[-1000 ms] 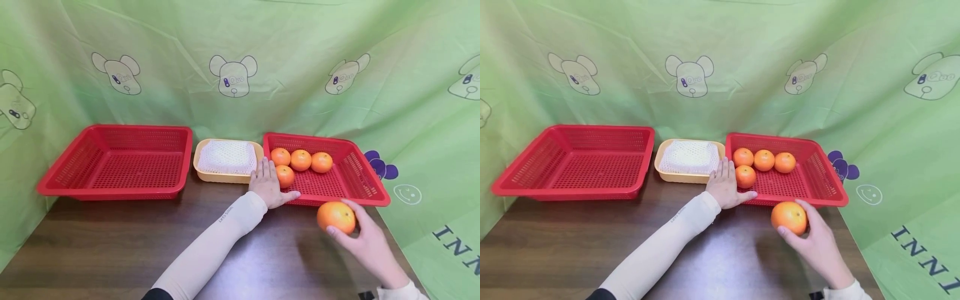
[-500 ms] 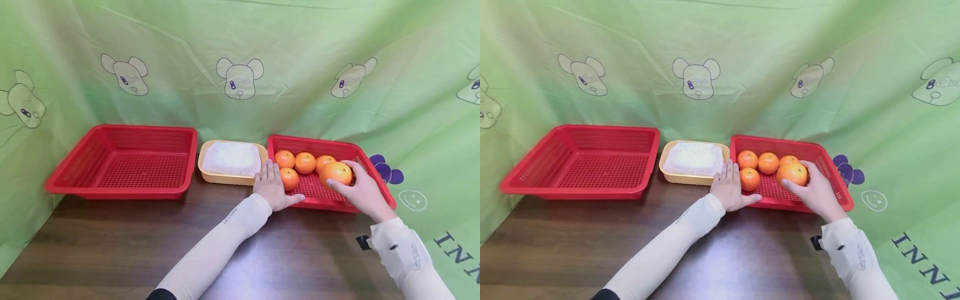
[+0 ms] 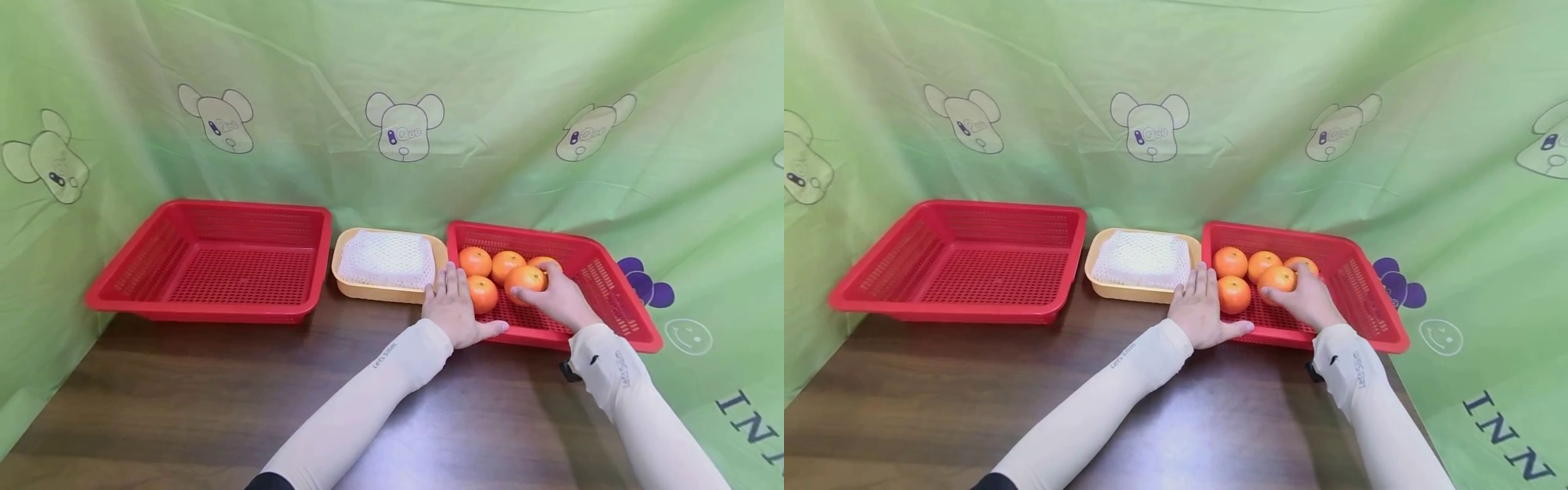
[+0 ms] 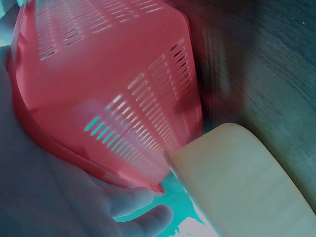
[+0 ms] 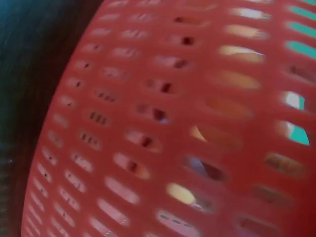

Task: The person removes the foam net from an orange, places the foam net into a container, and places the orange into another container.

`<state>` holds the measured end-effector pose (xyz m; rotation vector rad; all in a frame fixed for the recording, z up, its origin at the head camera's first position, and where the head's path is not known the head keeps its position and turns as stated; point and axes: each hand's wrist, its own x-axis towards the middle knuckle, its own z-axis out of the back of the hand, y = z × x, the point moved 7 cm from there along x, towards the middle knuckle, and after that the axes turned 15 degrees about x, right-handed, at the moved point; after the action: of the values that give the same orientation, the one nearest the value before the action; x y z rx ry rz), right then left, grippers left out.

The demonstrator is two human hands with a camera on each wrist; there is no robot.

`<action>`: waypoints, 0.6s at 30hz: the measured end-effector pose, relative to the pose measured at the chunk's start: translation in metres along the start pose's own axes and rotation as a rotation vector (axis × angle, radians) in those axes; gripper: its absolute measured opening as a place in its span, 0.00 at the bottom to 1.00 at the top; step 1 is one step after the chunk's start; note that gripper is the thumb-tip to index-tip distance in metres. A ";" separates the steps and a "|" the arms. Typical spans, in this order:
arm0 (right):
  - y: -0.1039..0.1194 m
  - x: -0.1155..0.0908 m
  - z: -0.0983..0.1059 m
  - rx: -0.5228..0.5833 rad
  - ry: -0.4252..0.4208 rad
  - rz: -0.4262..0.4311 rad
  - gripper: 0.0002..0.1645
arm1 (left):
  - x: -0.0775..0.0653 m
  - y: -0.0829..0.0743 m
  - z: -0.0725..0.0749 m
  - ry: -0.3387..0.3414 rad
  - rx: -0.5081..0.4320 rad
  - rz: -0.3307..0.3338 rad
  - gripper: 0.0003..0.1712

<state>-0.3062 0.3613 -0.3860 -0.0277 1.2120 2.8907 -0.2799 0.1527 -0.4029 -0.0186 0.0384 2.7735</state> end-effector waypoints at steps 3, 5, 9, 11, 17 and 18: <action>-0.006 0.005 -0.008 -0.051 0.056 -0.032 0.60 | 0.000 -0.001 0.000 0.001 -0.004 -0.003 0.71; -0.008 0.005 -0.011 -0.070 0.091 -0.041 0.62 | 0.000 -0.002 0.001 0.001 -0.009 -0.006 0.71; -0.007 0.006 -0.017 -0.085 0.151 -0.038 0.60 | 0.000 -0.002 0.002 -0.003 -0.014 -0.009 0.70; -0.007 0.007 -0.019 -0.093 0.170 -0.034 0.58 | 0.000 -0.002 0.004 -0.010 -0.015 -0.010 0.70; -0.004 0.007 -0.024 -0.094 0.184 0.000 0.55 | 0.000 -0.002 0.002 0.004 -0.002 -0.012 0.70; -0.004 0.007 -0.024 -0.096 0.182 0.005 0.55 | 0.000 -0.002 0.001 0.007 0.001 -0.013 0.70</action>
<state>-0.3127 0.3467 -0.4054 -0.2946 1.0946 3.0038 -0.2796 0.1545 -0.4019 -0.0289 0.0408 2.7607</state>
